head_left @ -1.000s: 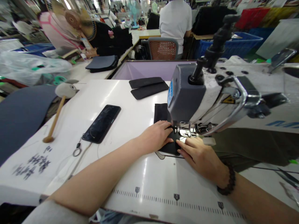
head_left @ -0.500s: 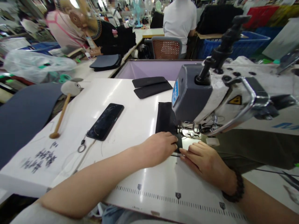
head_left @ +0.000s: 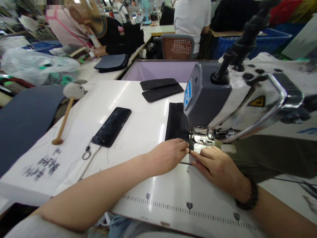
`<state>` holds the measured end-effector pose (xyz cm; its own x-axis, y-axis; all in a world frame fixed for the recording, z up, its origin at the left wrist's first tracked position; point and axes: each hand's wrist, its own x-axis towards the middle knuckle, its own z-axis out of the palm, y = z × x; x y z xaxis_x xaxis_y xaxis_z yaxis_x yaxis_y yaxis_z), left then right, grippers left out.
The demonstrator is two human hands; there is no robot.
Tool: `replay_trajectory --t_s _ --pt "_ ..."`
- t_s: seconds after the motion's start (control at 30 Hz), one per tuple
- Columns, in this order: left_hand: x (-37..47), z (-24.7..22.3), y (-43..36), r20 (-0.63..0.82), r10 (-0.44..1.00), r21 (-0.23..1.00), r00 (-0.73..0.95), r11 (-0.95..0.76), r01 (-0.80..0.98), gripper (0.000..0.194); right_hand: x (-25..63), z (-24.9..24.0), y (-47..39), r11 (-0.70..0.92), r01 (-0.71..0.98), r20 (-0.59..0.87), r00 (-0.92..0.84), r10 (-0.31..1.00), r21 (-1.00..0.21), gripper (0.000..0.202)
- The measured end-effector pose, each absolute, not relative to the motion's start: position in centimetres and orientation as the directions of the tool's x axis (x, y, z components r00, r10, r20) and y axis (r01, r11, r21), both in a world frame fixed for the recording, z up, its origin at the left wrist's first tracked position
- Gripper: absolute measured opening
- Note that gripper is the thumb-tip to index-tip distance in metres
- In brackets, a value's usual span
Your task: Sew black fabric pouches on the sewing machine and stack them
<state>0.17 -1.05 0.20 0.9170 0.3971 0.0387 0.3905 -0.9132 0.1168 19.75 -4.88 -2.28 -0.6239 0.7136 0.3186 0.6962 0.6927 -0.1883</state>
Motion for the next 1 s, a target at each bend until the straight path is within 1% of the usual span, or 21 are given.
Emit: replay_trajectory --t_s 0.13,0.33,0.53,0.8,0.9,1.0 --pt "0.2 0.2 -0.4 0.048 0.405 0.148 0.913 -0.907 0.395 0.022 19.8 -2.6 -4.5 0.666 0.725 0.305 -0.604 0.737 -0.174 0.031" --pt "0.5 0.2 0.5 0.017 0.436 0.190 0.900 -0.885 0.425 0.020 20.0 -2.9 -3.9 0.626 0.758 0.251 -0.579 0.776 -0.185 0.032" --pt "0.7 -0.2 1.3 0.058 0.474 0.184 0.879 -0.870 0.457 0.017 20.0 -2.9 -3.6 0.603 0.781 0.243 -0.560 0.792 -0.165 0.031" --pt "0.8 -0.7 2.1 0.064 0.491 0.152 0.869 -0.865 0.478 0.014 20.0 -2.9 -3.6 0.595 0.777 0.191 -0.564 0.803 -0.207 0.031" --pt "0.9 -0.8 2.2 0.081 0.501 0.165 0.862 -0.859 0.484 0.015 19.9 -2.9 -3.6 0.588 0.781 0.189 -0.558 0.808 -0.208 0.030" --pt "0.9 -0.9 2.2 0.089 0.505 0.150 0.859 -0.859 0.490 0.016 19.9 -2.9 -3.7 0.591 0.782 0.206 -0.556 0.805 -0.198 0.029"
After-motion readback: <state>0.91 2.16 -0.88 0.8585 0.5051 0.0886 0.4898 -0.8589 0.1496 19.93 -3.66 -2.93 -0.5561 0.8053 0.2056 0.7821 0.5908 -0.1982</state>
